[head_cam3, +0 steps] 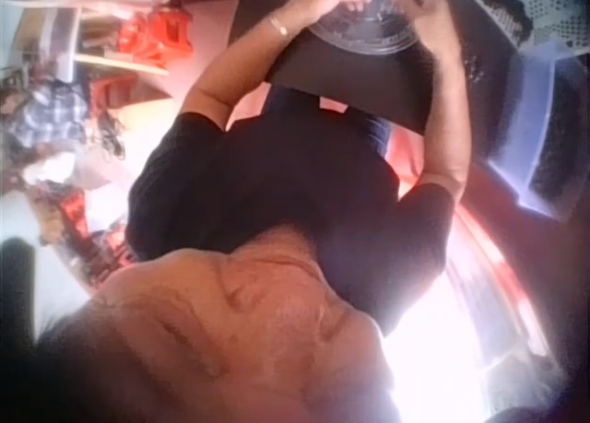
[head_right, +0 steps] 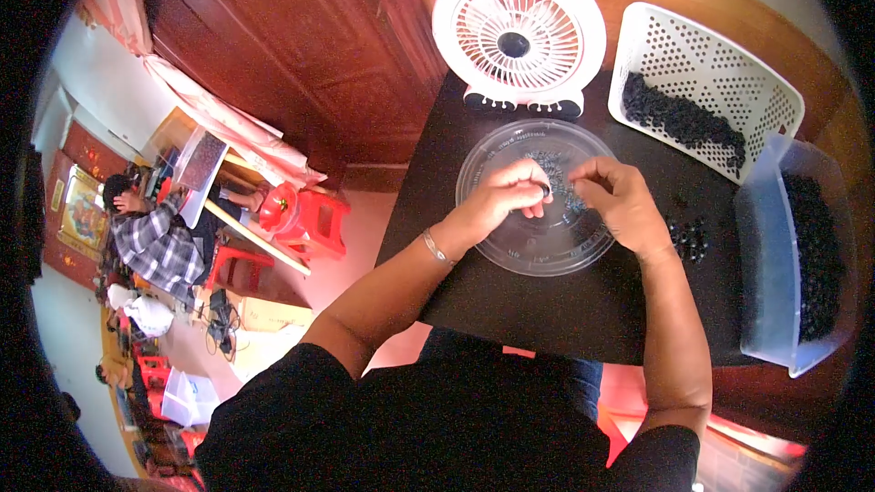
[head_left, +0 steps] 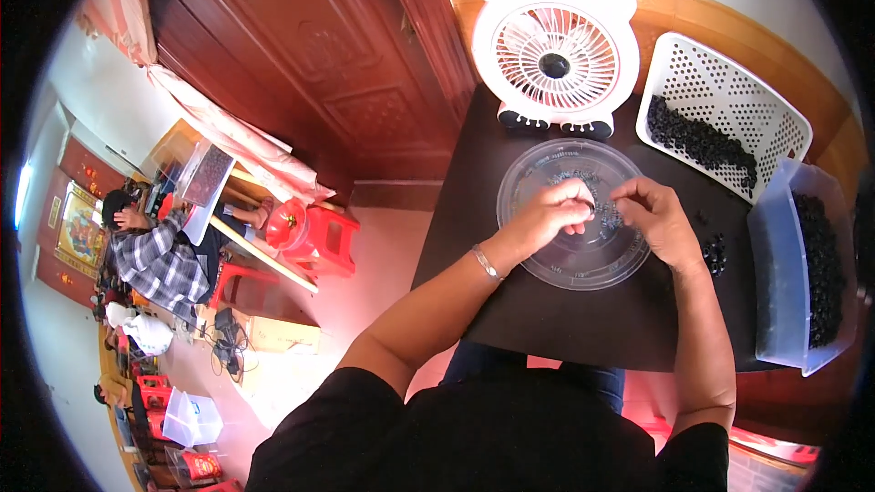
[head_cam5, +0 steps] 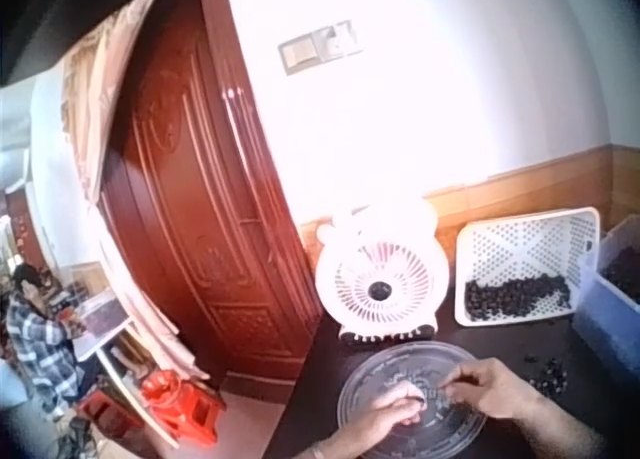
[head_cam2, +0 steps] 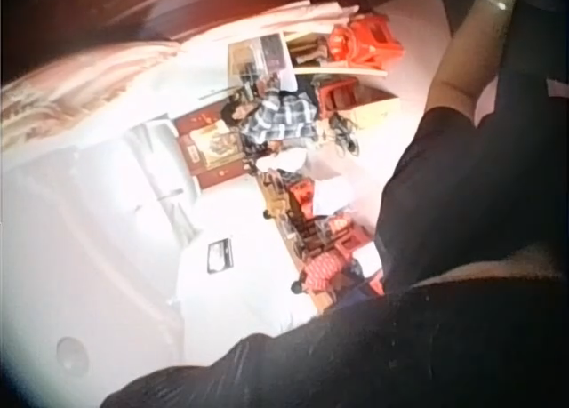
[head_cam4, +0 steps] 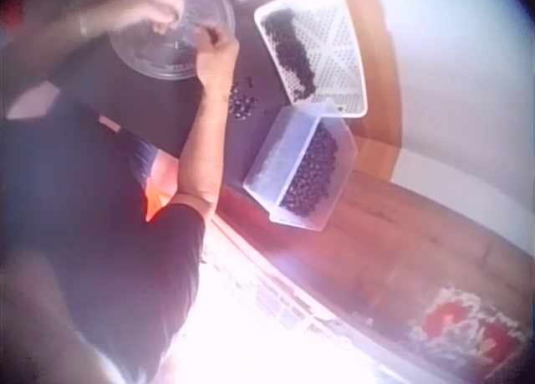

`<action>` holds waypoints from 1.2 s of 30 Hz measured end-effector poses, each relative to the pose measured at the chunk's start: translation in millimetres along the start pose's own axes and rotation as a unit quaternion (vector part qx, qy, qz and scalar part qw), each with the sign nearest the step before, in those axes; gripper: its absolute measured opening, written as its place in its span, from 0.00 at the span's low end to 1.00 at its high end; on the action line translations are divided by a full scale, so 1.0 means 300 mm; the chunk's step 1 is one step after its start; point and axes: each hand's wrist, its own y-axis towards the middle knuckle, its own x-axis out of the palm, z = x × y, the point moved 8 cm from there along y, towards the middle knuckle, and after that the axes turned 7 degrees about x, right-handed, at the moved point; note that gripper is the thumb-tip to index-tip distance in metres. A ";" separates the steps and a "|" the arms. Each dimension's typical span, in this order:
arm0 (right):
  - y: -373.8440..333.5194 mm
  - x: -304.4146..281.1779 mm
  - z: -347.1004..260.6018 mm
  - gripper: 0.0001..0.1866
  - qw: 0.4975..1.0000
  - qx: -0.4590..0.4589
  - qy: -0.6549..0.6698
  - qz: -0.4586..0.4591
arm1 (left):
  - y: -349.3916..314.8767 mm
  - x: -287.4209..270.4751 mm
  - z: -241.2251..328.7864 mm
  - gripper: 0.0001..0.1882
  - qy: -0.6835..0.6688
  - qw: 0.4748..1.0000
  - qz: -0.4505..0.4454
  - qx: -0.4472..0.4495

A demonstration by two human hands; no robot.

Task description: The person assembles small components by inserting metal pins into black rings by hand, placing each assembled piece on the table.

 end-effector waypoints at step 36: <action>-0.015 0.097 0.081 0.14 0.968 0.148 0.170 -0.107 | -0.054 0.176 0.200 0.09 0.394 0.874 -0.071 0.275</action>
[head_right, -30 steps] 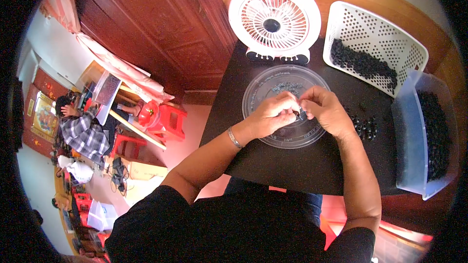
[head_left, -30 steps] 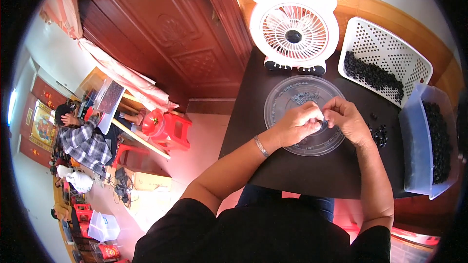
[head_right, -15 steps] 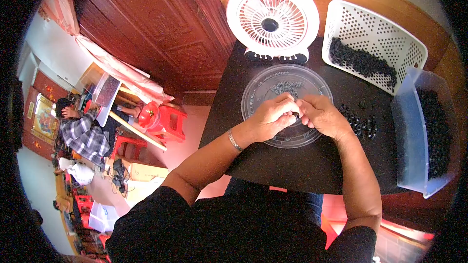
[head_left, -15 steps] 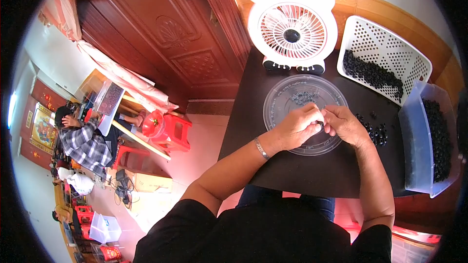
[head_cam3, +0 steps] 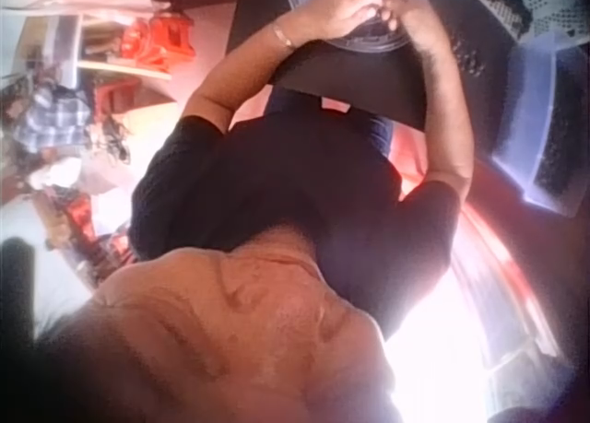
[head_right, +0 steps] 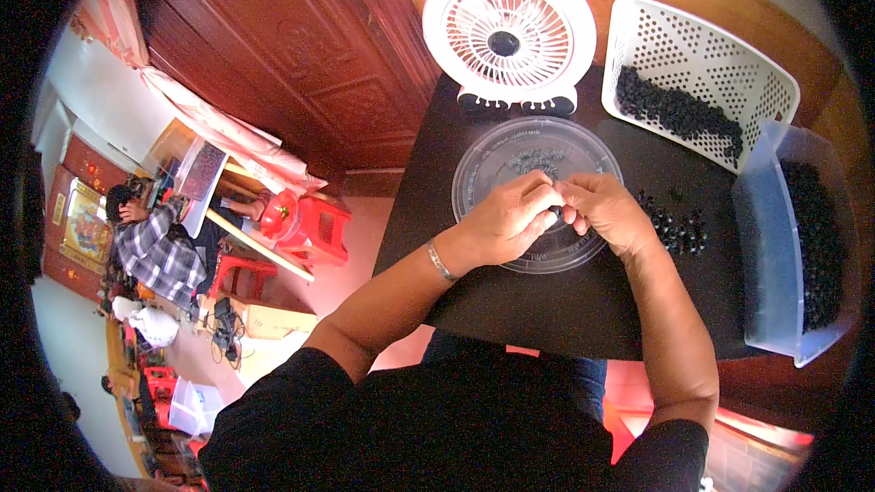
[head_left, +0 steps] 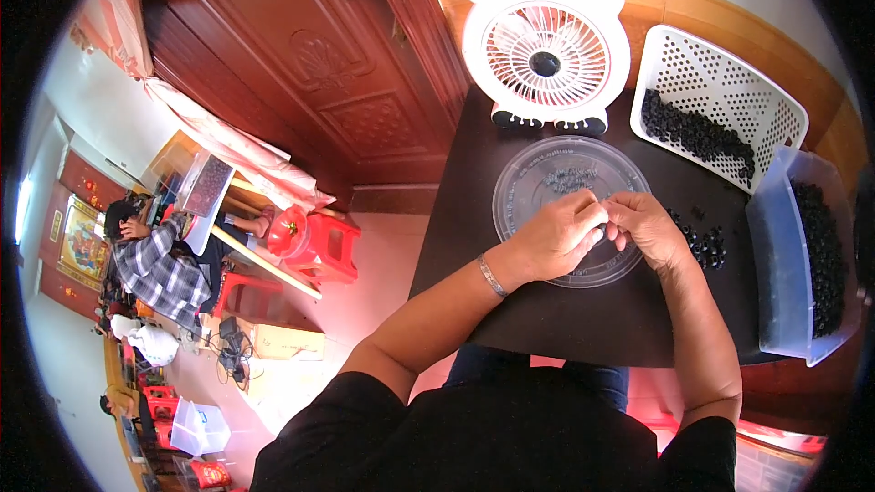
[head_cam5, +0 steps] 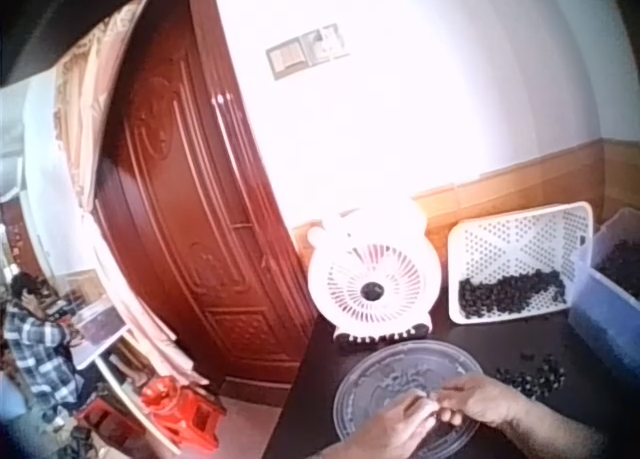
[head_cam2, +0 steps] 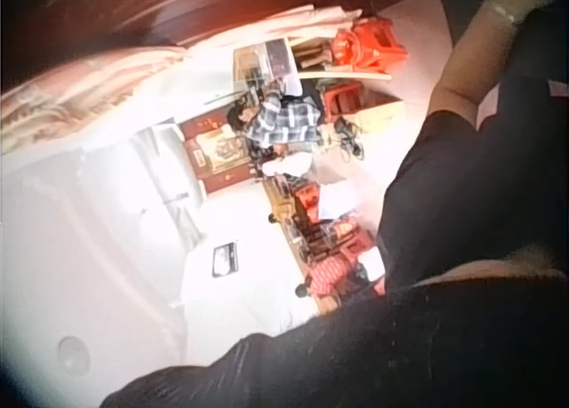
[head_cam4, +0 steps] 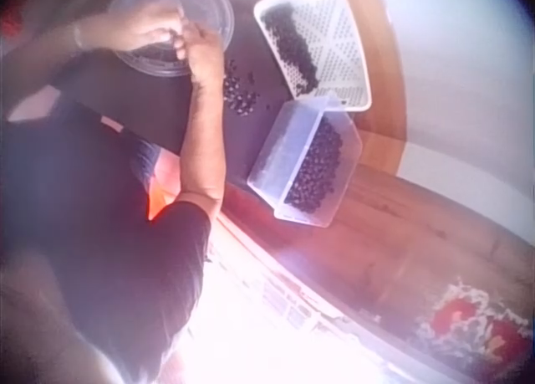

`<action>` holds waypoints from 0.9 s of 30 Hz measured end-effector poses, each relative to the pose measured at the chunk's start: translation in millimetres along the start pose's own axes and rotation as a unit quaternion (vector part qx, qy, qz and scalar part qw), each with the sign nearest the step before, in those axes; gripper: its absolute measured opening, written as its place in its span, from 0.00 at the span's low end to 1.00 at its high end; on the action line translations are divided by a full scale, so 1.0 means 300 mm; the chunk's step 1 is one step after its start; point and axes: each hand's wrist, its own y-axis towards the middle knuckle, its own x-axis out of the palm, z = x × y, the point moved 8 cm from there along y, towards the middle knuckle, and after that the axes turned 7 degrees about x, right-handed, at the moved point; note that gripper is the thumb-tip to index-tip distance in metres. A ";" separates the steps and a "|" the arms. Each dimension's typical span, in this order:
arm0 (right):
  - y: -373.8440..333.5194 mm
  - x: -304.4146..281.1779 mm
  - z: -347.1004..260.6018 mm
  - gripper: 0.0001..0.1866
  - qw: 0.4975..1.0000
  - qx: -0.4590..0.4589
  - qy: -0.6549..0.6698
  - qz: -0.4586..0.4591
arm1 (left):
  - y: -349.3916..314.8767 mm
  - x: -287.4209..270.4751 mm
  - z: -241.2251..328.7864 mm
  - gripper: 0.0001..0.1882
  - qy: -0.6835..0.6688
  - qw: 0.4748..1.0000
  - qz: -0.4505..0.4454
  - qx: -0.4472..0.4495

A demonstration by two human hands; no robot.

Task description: The person assembles small components by inserting metal pins into black rings by hand, placing each assembled piece on the table.

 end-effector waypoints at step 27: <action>-0.002 0.005 -0.018 0.11 0.999 -0.033 -0.016 0.014 | -0.035 0.011 -0.084 0.06 -0.108 0.992 0.009 -0.064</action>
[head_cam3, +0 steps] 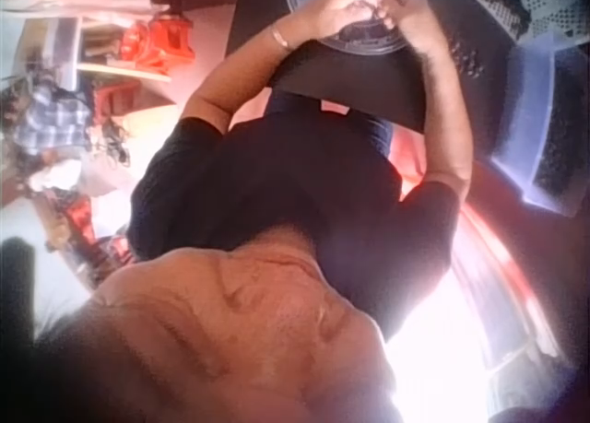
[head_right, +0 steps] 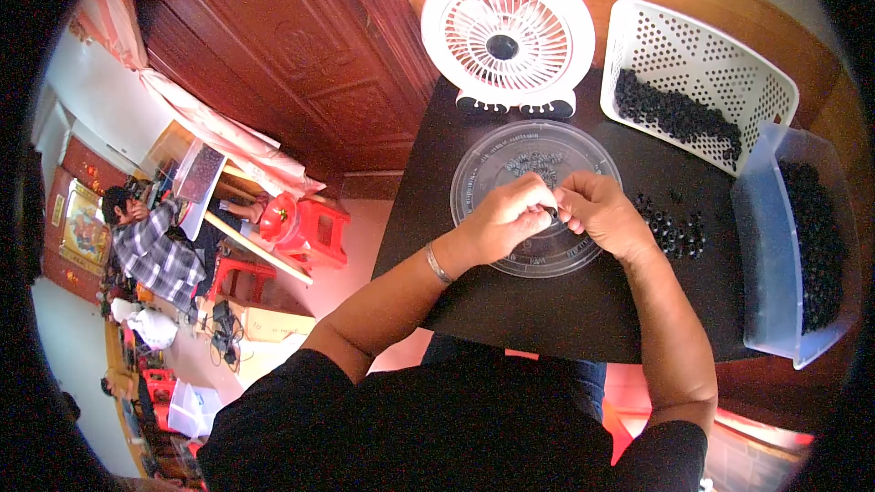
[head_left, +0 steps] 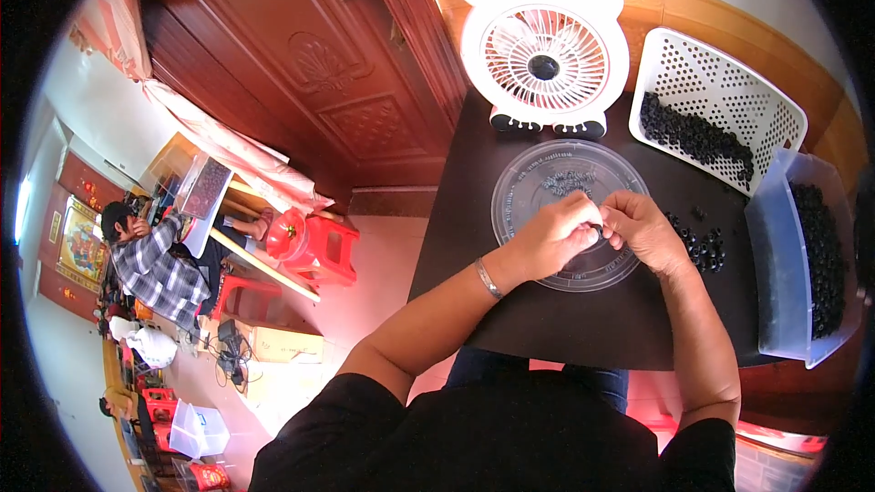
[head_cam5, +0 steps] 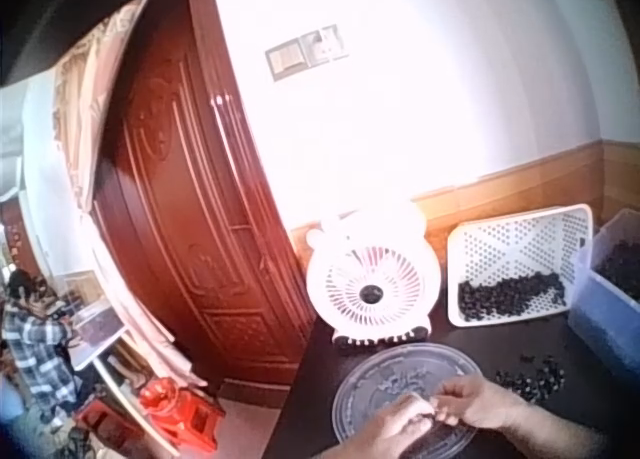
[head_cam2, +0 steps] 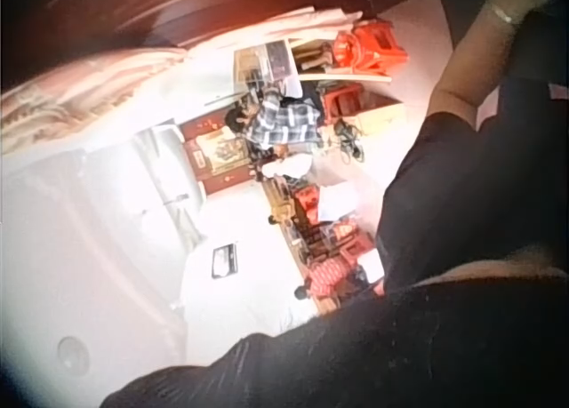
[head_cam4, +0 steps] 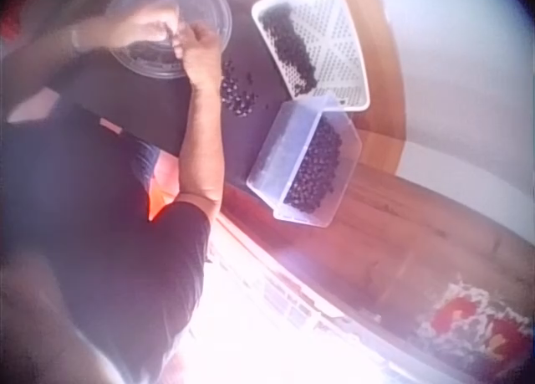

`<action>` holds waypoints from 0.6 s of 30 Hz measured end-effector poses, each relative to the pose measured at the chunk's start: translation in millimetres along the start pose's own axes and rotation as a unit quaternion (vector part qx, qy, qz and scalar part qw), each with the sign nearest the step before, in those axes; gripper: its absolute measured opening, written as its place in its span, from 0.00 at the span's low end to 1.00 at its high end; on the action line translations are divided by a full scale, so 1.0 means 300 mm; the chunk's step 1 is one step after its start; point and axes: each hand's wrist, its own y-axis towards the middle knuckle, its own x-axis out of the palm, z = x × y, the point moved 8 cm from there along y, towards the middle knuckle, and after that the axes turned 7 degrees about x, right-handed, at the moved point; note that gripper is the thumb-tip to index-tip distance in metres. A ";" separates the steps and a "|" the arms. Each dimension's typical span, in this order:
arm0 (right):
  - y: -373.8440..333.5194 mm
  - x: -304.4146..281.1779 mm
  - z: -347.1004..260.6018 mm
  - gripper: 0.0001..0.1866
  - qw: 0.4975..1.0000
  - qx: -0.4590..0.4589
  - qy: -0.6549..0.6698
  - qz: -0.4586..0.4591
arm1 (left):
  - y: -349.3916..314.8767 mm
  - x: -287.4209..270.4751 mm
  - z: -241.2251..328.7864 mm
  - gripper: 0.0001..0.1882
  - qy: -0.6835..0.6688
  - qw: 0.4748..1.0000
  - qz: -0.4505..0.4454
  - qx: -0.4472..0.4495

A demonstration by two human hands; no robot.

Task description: The person assembles small components by inserting metal pins into black rings by hand, placing each assembled piece on the table.

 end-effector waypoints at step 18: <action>-0.011 -0.008 -0.024 0.18 0.993 -0.002 -0.089 0.078 | 0.014 0.020 0.044 0.08 0.094 0.994 -0.013 0.058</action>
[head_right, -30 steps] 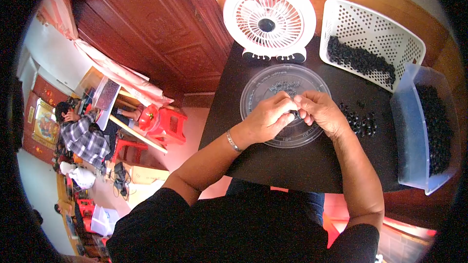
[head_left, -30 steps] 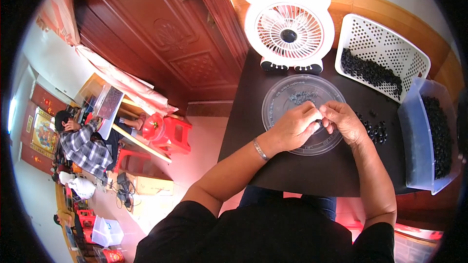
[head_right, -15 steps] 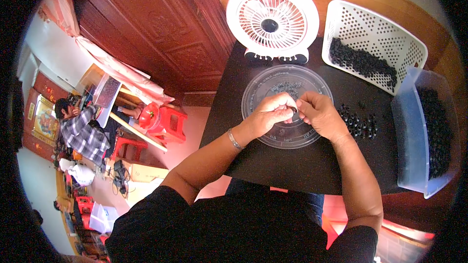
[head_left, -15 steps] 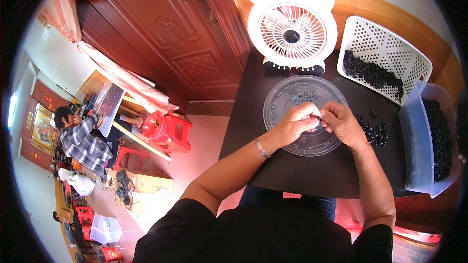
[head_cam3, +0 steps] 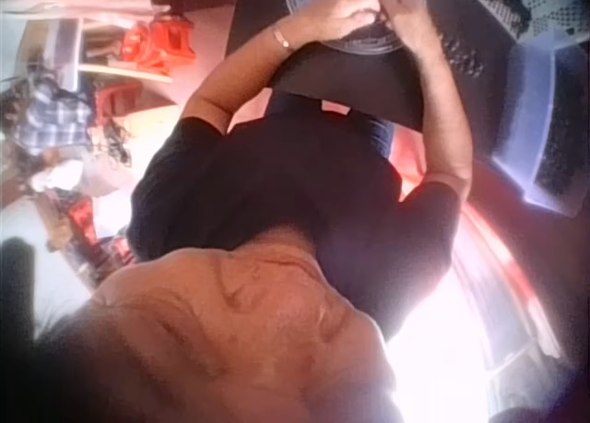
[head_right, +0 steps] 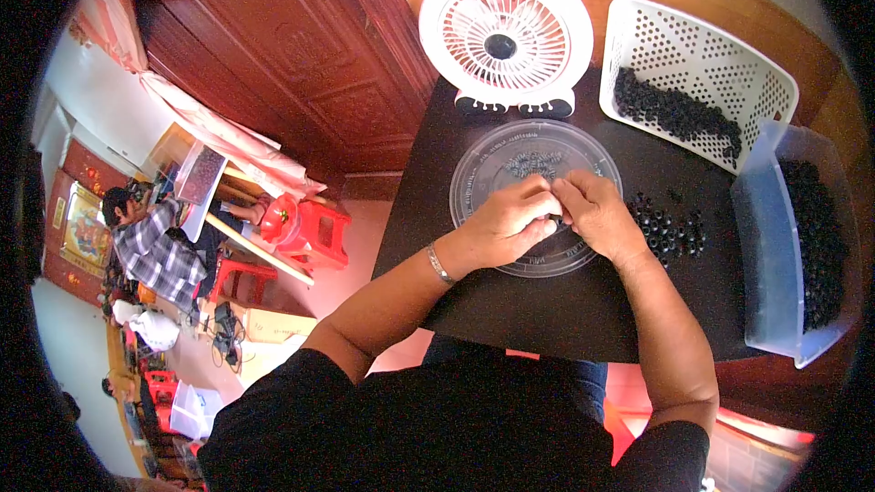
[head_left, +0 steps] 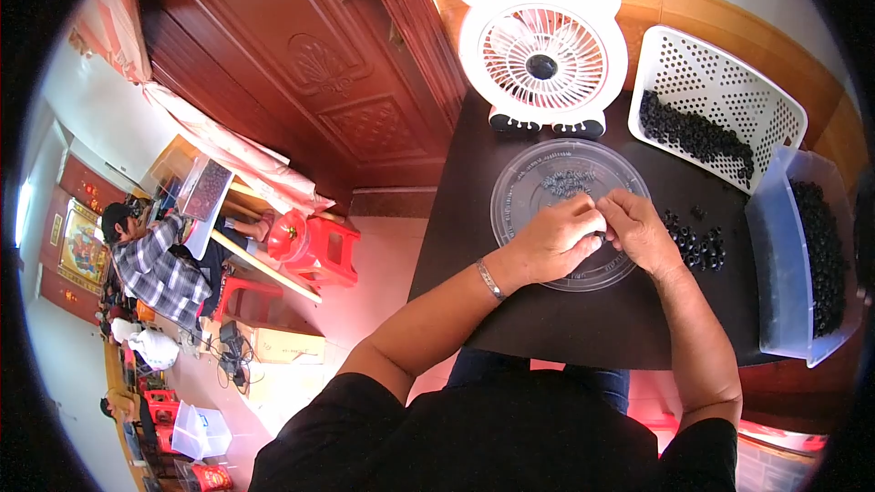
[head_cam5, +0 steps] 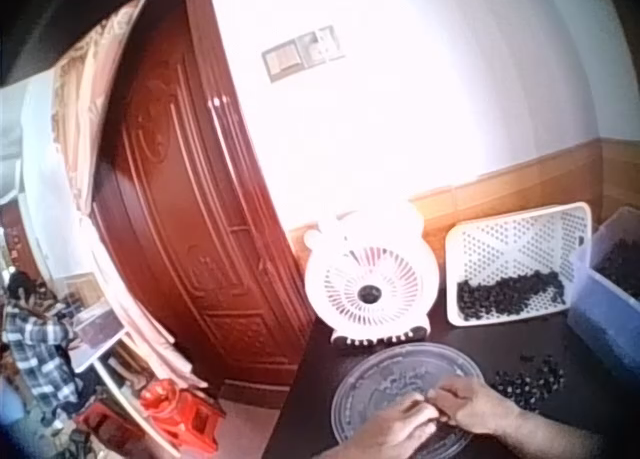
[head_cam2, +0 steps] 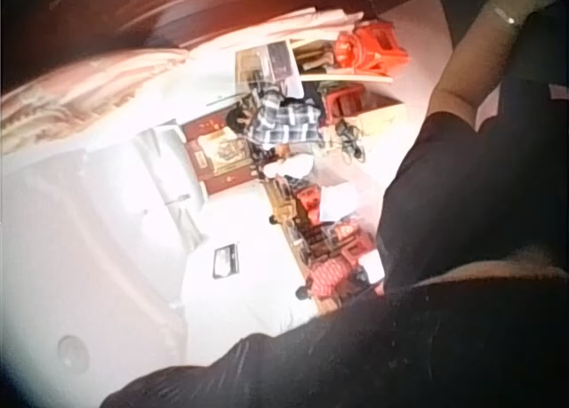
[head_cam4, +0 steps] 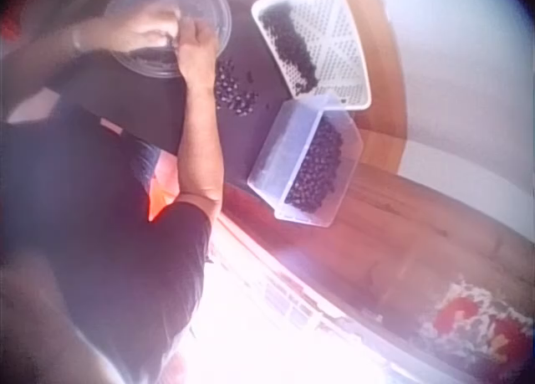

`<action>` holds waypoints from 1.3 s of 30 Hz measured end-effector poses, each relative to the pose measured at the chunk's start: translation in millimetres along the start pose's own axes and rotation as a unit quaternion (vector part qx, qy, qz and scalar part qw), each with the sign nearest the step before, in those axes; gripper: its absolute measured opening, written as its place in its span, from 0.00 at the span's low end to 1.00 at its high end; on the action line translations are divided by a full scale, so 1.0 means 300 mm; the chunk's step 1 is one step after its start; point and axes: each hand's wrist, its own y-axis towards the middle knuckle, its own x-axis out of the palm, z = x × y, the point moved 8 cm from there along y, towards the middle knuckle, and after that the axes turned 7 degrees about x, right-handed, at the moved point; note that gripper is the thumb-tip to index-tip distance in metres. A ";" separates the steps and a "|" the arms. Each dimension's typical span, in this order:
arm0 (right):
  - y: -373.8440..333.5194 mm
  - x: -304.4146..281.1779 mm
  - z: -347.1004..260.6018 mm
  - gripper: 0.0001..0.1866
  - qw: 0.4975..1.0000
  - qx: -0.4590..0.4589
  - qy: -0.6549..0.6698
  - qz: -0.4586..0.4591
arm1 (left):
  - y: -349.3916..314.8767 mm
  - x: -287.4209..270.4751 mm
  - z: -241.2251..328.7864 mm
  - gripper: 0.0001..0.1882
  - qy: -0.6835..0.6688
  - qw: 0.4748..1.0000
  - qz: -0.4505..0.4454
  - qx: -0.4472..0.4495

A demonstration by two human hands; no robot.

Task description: The person assembles small components by inserting metal pins into black rings by hand, placing each assembled piece on the table.

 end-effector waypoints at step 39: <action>-0.061 -0.027 -0.114 0.05 0.969 -0.221 -0.036 0.100 | -0.070 0.019 -0.162 0.09 -0.397 0.875 0.059 -0.271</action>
